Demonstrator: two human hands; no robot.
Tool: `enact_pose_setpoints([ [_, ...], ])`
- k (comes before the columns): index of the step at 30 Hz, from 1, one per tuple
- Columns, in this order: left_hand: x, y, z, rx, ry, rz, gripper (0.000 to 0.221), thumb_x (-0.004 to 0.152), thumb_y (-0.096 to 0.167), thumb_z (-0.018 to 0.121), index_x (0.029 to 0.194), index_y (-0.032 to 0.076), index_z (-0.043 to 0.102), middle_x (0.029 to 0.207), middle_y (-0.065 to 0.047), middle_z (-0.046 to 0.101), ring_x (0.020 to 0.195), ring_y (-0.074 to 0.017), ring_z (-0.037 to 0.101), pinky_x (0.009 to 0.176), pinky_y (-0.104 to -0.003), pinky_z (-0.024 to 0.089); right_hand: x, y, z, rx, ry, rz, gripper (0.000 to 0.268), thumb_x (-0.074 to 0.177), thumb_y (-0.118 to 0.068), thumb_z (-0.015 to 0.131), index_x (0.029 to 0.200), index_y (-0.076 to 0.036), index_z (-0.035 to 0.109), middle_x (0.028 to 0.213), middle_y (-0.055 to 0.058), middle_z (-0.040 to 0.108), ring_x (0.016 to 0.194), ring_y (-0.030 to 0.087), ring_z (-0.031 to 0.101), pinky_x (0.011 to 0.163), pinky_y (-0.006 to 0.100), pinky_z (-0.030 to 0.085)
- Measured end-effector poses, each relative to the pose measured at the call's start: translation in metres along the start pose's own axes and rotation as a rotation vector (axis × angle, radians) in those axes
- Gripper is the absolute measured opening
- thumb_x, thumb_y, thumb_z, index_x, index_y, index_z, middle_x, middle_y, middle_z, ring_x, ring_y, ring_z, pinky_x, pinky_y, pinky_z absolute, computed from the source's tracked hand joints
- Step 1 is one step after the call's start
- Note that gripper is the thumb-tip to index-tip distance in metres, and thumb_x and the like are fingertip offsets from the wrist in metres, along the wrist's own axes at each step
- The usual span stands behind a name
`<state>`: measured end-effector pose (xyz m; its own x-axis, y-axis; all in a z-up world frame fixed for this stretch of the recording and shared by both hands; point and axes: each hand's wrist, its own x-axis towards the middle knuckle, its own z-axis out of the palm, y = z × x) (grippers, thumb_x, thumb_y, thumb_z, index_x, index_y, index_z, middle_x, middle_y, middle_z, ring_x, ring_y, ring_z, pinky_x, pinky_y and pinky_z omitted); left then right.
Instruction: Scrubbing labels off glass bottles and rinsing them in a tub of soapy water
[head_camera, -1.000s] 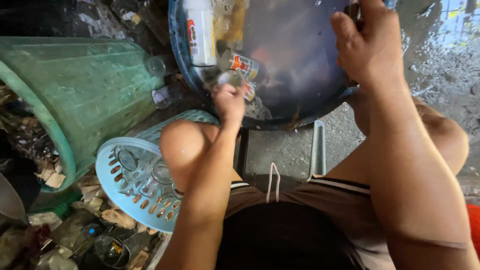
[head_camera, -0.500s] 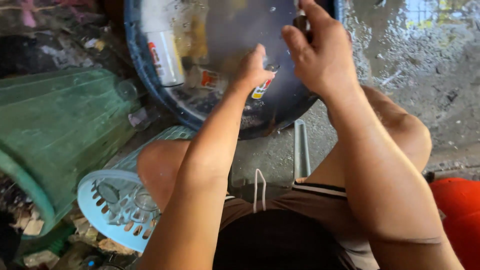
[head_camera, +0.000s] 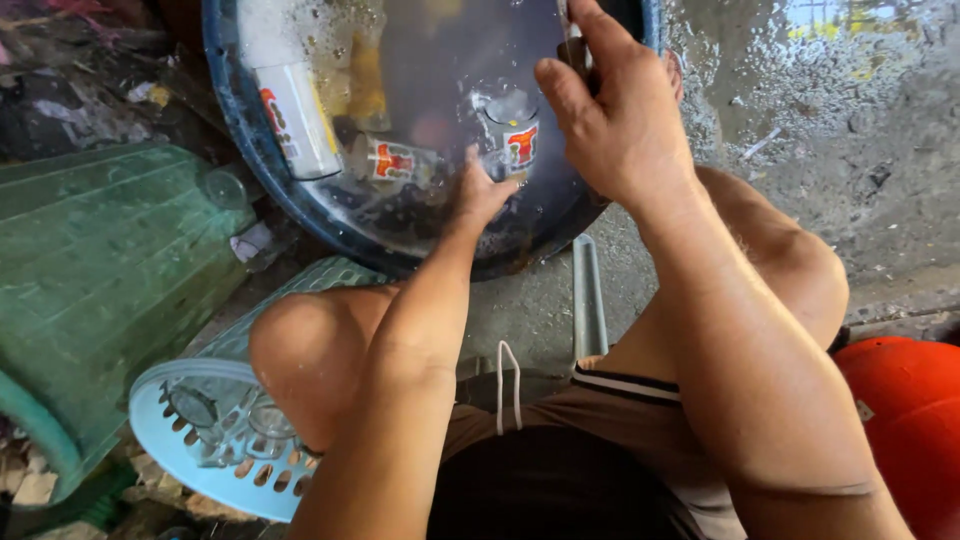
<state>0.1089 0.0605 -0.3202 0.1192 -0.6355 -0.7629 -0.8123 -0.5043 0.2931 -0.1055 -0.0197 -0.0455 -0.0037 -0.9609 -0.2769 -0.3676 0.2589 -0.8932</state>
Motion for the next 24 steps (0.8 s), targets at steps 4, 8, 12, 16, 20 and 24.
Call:
enact_pose_setpoints([
  [4, 0.028, -0.015, 0.036, -0.228, -0.062, 0.081, 0.102, 0.07, 0.037, 0.084, 0.154, 0.019, 0.03, 0.13, -0.013, 0.07, 0.117, -0.0298, 0.069, 0.098, -0.036, 0.051, -0.003, 0.008, 0.003, -0.054, 0.018, 0.018, 0.046, 0.105, -0.018, 0.055, 0.146, 0.002, 0.05, 0.078, 0.001, 0.052, 0.067, 0.011, 0.044, 0.06, 0.031, 0.038],
  [8, 0.036, -0.003, 0.052, -0.211, -0.017, 0.025, 0.111, 0.064, 0.036, 0.092, 0.153, 0.018, 0.027, 0.132, -0.02, 0.06, 0.119, -0.0379, 0.062, 0.099, -0.043, 0.047, -0.002, 0.006, 0.002, -0.005, -0.012, 0.016, 0.047, 0.107, -0.018, 0.053, 0.147, 0.005, 0.046, 0.088, 0.004, 0.056, 0.075, 0.012, 0.048, 0.066, 0.03, 0.04],
  [12, 0.055, 0.001, 0.098, -0.408, -0.072, -0.187, 0.14, 0.062, 0.03, 0.097, 0.163, 0.011, 0.001, 0.162, -0.023, 0.031, 0.147, -0.0351, 0.038, 0.121, -0.037, 0.031, -0.001, 0.01, 0.004, 0.045, -0.001, 0.044, 0.053, 0.107, -0.017, 0.056, 0.15, 0.01, 0.042, 0.093, 0.005, 0.062, 0.075, 0.011, 0.05, 0.067, 0.026, 0.044],
  [16, 0.025, 0.048, 0.065, -0.267, -0.027, -0.272, 0.123, 0.054, 0.058, 0.076, 0.155, 0.016, 0.02, 0.144, -0.012, 0.056, 0.125, -0.0348, 0.06, 0.108, -0.042, 0.041, 0.001, 0.017, 0.004, 0.012, 0.012, 0.022, 0.055, 0.107, -0.021, 0.058, 0.148, 0.01, 0.04, 0.149, 0.025, 0.055, 0.138, 0.028, 0.053, 0.112, 0.035, 0.042],
  [20, -0.002, 0.063, 0.027, -0.569, 0.245, -0.084, 0.091, 0.048, 0.036, 0.082, 0.131, 0.009, 0.057, 0.11, -0.013, 0.074, 0.095, -0.0287, 0.072, 0.083, -0.037, 0.057, 0.001, 0.019, 0.001, -0.052, 0.028, 0.005, 0.054, 0.106, -0.024, 0.057, 0.148, 0.006, 0.044, 0.128, 0.016, 0.066, 0.115, 0.024, 0.063, 0.094, 0.035, 0.047],
  [24, 0.004, 0.055, -0.022, -0.203, 0.244, 0.209, 0.087, 0.051, 0.042, 0.082, 0.127, 0.01, 0.055, 0.113, -0.015, 0.072, 0.102, -0.0338, 0.069, 0.089, -0.04, 0.052, 0.01, 0.028, 0.004, -0.062, 0.024, 0.059, 0.056, 0.102, -0.031, 0.056, 0.146, 0.001, 0.047, 0.132, 0.013, 0.07, 0.113, 0.023, 0.069, 0.092, 0.034, 0.047],
])
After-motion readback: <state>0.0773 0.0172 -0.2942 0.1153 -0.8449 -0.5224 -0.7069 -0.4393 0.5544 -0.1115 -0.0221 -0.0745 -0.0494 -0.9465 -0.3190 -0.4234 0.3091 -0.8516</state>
